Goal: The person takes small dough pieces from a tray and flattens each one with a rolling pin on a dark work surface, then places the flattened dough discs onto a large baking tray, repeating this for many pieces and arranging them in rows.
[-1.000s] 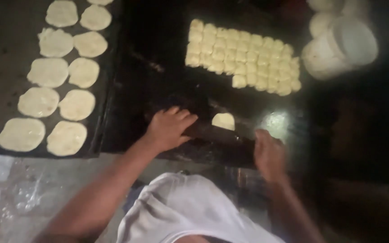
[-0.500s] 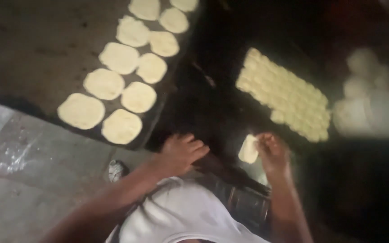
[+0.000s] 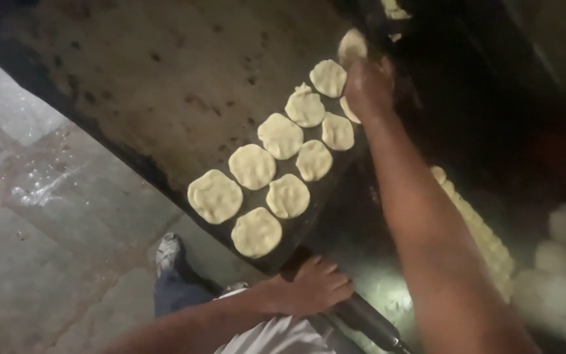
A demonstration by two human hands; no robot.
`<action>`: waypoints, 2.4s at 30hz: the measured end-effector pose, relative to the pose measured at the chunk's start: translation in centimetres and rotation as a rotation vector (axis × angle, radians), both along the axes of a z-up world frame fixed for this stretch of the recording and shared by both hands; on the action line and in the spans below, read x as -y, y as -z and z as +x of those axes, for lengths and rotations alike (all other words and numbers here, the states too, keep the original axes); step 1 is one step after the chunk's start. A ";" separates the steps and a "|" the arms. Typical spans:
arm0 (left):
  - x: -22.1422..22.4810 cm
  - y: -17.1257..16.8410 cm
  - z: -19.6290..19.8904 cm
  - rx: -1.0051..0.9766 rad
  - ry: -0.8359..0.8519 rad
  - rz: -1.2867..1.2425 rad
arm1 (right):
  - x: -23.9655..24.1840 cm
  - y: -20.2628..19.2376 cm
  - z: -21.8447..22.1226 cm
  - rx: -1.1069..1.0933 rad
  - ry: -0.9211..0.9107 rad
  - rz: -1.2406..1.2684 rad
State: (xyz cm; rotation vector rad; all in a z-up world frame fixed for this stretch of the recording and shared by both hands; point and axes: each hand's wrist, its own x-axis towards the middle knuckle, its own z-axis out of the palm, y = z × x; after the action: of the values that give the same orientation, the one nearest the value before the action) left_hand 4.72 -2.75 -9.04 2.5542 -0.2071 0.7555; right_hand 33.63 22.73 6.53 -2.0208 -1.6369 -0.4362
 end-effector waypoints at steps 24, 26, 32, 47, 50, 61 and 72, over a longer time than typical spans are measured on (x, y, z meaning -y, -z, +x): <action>-2.3 -10.0 -1.1 -0.468 0.016 0.041 | 49.1 1.6 0.5 -0.031 0.625 -0.380; -2.8 -10.7 -1.4 -0.230 -0.145 0.010 | 49.8 -0.1 -1.9 -0.141 0.379 0.049; -2.7 -11.5 0.6 -0.286 -0.382 0.074 | 51.5 5.8 -14.2 -0.083 0.619 -0.093; -1.1 -12.2 4.5 -0.105 -0.334 0.184 | 52.5 -2.5 -19.0 -0.624 0.687 -0.507; 0.1 -14.5 5.9 -0.389 -0.192 0.187 | 56.8 -2.6 -17.4 -0.309 0.628 0.050; 1.5 -15.9 10.4 -0.494 0.094 0.137 | 60.5 6.3 -8.1 -0.194 0.785 0.048; 0.9 -12.2 4.6 -0.353 0.233 0.331 | 56.0 3.4 -11.7 -0.456 0.630 -0.197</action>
State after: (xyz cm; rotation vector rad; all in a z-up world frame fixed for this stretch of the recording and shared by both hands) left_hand 9.35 -3.68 3.20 2.8500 -0.5383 0.1872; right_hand 21.93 -33.30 3.11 -2.5329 -0.7808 -0.0043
